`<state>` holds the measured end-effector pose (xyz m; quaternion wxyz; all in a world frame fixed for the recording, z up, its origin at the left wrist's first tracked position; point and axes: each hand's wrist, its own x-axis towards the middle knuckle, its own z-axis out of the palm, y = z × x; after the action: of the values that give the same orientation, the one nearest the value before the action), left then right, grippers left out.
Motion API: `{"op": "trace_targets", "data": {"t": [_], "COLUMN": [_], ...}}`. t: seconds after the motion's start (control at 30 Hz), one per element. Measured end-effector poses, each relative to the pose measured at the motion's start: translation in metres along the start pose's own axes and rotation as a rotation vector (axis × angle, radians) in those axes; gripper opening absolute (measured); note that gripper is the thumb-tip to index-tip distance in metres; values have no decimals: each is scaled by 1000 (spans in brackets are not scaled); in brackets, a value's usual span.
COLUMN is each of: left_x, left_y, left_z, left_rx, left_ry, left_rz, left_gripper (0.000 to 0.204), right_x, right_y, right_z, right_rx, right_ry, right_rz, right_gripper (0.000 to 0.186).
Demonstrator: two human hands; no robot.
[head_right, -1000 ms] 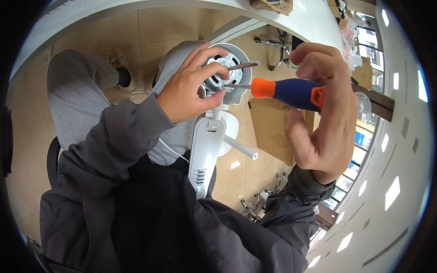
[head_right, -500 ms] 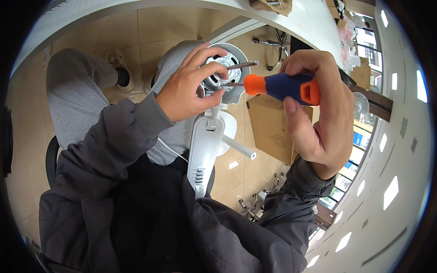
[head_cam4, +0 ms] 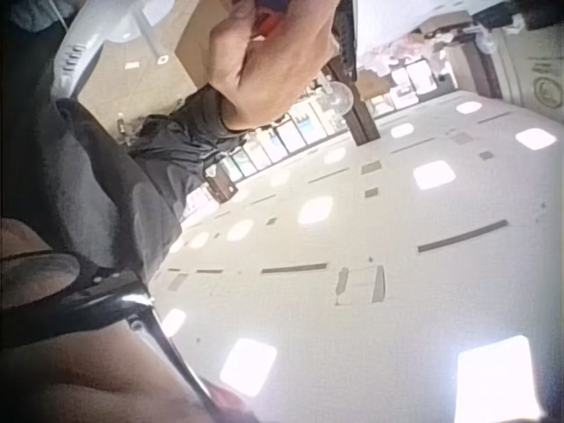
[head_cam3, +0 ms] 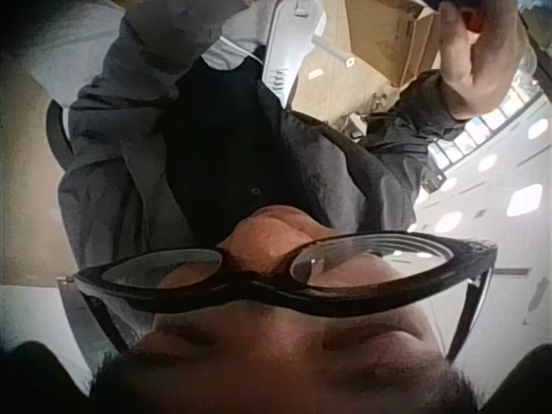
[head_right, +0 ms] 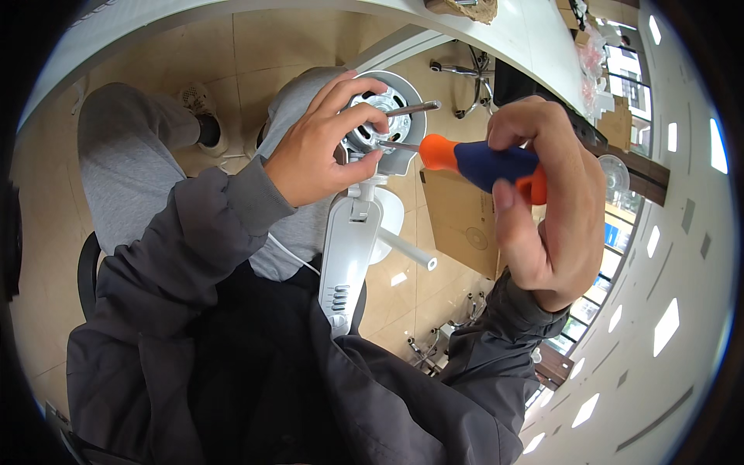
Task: Using a screwdriver to remove screws from the motor housing of a desk fan.
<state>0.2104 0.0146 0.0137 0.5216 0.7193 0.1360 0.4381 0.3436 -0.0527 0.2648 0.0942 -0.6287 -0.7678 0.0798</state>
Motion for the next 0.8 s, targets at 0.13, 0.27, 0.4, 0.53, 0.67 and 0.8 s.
{"op": "trace_targets", "data": {"t": [0.13, 0.27, 0.4, 0.53, 0.67, 0.8], "left_x": [-1, -1, 1, 10, 17, 16], "left_y": [0, 0, 1, 8, -2, -3], "left_z": [0, 1, -3, -8, -13, -6], "left_rx": [15, 39, -1, 23, 149, 180], "left_ry": [-1, -7, -21, 10, -61, -78], "left_rz": [-3, 8, -26, -81, 16, 7], "left_gripper": [22, 24, 32, 49, 70, 73], "right_x": [7, 8, 14, 7, 14, 17], "right_y": [-13, -12, -14, -5, -8, -5], "right_z": [2, 0, 1, -6, -6, -7], "right_rx": [-150, -238, -137, -107, -77, -71], "right_ry": [30, -64, -58, -126, -172, -217], "right_rz": [171, 154, 4, 89, 61, 54], "right_gripper": [16, 9, 20, 33, 30, 28]}}
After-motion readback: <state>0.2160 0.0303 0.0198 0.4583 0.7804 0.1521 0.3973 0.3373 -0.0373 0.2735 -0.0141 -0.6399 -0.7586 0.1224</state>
